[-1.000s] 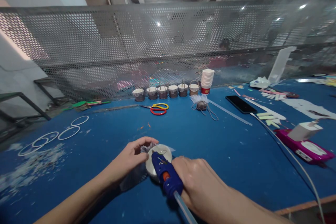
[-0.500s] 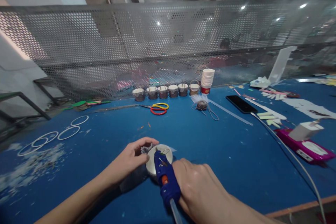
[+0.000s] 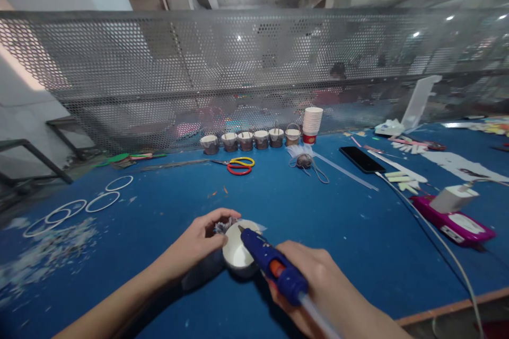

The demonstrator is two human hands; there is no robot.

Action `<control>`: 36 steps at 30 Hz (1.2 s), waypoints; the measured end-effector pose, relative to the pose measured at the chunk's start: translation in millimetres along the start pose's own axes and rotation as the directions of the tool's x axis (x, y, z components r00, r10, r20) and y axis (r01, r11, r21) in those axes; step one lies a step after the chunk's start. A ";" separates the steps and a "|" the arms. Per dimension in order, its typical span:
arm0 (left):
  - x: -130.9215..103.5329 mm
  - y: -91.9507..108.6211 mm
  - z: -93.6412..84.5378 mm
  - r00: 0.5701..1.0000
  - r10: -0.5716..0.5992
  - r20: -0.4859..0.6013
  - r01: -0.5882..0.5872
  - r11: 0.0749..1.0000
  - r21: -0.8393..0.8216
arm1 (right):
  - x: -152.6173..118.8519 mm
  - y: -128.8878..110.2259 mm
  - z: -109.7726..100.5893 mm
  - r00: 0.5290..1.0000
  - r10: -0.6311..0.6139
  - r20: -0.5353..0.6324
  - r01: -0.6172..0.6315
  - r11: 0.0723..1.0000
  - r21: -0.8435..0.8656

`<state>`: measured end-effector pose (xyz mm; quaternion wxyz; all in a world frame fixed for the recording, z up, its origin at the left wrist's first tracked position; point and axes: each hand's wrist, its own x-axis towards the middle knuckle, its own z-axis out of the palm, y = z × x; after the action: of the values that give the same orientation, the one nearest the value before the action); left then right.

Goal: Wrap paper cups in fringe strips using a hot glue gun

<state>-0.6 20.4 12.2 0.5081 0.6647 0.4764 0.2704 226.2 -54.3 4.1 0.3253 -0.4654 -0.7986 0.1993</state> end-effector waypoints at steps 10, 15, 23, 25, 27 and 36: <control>-0.1 5.8 -2.2 1.000 -0.023 -0.020 0.022 0.998 -0.055 | 34.9 27.0 -21.2 0.816 0.575 -0.069 -0.536 0.795 0.283; 0.5 7.1 -4.0 0.999 -0.032 -0.012 0.031 0.997 -0.071 | 50.2 63.2 -5.3 0.801 0.588 -0.114 -0.552 0.799 0.239; -1.9 12.4 -8.1 0.999 -0.027 0.020 0.027 0.999 -0.019 | 48.2 78.3 6.9 0.847 0.510 -0.151 -0.460 0.845 0.273; -2.4 13.9 -8.1 1.000 -0.021 0.014 0.021 1.000 -0.020 | 46.6 75.3 4.2 0.857 0.493 -0.149 -0.444 0.854 0.272; -2.2 14.3 -7.9 1.000 -0.014 -0.011 0.013 0.999 -0.038 | 42.5 67.2 -0.9 0.857 0.491 -0.160 -0.441 0.857 0.266; 1.1 6.1 -9.2 0.996 -0.090 -0.018 0.086 0.982 -0.171 | 10.9 8.1 -6.8 0.995 -0.065 -0.075 0.072 0.994 0.085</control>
<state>-5.7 25.0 20.8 0.5682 0.5937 0.4870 0.2958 232.1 -40.7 7.5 0.3805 -0.4298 -0.7925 0.2060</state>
